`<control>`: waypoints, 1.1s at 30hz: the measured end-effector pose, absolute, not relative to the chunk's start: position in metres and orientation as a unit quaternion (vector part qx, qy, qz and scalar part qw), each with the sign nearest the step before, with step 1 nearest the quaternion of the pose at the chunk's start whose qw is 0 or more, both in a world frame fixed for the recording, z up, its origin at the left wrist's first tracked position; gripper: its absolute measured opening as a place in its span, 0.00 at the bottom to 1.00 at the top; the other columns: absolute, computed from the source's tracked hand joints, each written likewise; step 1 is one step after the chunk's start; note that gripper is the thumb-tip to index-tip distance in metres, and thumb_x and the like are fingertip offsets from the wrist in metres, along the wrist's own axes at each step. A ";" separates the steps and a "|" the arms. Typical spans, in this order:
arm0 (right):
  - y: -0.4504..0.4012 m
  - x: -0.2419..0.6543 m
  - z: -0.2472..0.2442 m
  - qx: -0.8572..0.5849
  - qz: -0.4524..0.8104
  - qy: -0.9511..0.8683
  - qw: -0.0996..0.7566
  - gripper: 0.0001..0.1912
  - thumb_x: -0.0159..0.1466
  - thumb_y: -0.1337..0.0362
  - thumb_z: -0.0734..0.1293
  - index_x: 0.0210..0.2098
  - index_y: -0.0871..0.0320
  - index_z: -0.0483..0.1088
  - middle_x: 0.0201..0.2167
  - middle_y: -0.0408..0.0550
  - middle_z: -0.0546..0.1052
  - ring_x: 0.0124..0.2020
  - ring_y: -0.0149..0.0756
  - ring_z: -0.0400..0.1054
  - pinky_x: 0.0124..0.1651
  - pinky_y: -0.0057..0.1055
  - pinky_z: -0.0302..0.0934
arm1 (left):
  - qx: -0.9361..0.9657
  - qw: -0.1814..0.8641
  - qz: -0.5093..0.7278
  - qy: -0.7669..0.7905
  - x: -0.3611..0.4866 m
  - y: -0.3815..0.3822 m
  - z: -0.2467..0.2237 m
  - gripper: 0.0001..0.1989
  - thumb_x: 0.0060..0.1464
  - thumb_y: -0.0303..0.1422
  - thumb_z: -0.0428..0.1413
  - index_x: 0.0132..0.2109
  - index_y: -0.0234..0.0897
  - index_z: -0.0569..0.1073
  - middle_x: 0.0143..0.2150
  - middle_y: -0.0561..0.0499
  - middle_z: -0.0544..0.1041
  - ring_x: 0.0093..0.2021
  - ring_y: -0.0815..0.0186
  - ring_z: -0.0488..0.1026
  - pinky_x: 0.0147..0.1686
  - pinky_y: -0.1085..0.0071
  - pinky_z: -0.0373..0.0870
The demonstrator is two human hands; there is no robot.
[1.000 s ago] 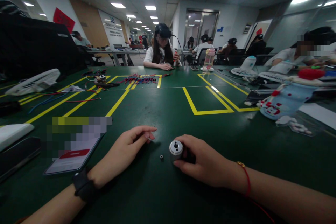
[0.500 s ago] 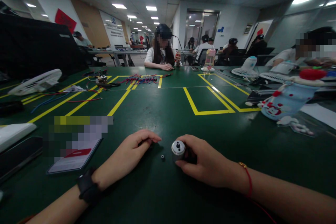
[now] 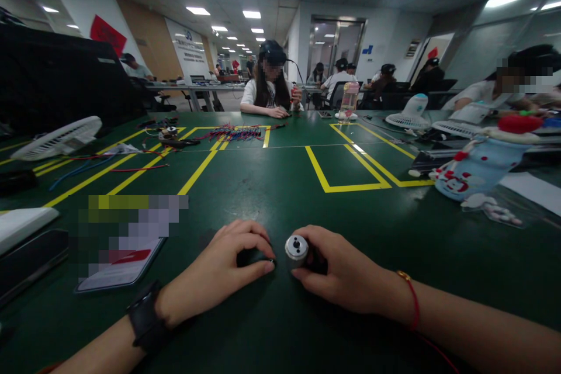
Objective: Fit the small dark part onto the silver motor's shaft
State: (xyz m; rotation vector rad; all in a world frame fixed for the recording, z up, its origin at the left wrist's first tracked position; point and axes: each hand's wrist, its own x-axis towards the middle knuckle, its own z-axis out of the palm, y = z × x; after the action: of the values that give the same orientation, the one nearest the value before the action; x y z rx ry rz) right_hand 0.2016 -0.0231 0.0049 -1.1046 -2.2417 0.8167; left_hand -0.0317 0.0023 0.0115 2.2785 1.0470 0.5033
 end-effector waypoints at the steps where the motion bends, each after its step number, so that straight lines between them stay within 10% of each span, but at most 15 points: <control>1: -0.023 0.202 0.005 -0.405 0.299 -0.826 0.253 0.15 0.57 0.69 0.67 0.44 0.56 0.66 0.36 0.44 0.70 0.32 0.32 0.63 0.34 0.29 0.59 | 0.845 0.303 0.204 0.390 -0.031 0.002 0.013 0.03 0.57 0.34 0.56 0.39 0.45 0.75 0.45 0.54 0.71 0.48 0.62 0.68 0.49 0.63 0.64; 33: -0.022 0.201 0.005 -0.389 0.293 -0.835 0.255 0.15 0.58 0.68 0.68 0.45 0.57 0.65 0.36 0.45 0.69 0.33 0.33 0.63 0.35 0.30 0.59 | 0.817 0.295 0.306 0.391 -0.008 -0.006 0.031 0.12 0.62 0.30 0.49 0.49 0.47 0.74 0.45 0.52 0.72 0.46 0.63 0.69 0.47 0.66 0.66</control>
State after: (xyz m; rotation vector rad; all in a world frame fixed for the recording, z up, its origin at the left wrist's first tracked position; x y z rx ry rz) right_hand 0.2008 -0.0221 0.0052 -1.0576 -2.2681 0.7970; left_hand -0.0075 -0.0063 0.0312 2.1732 1.0406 0.8140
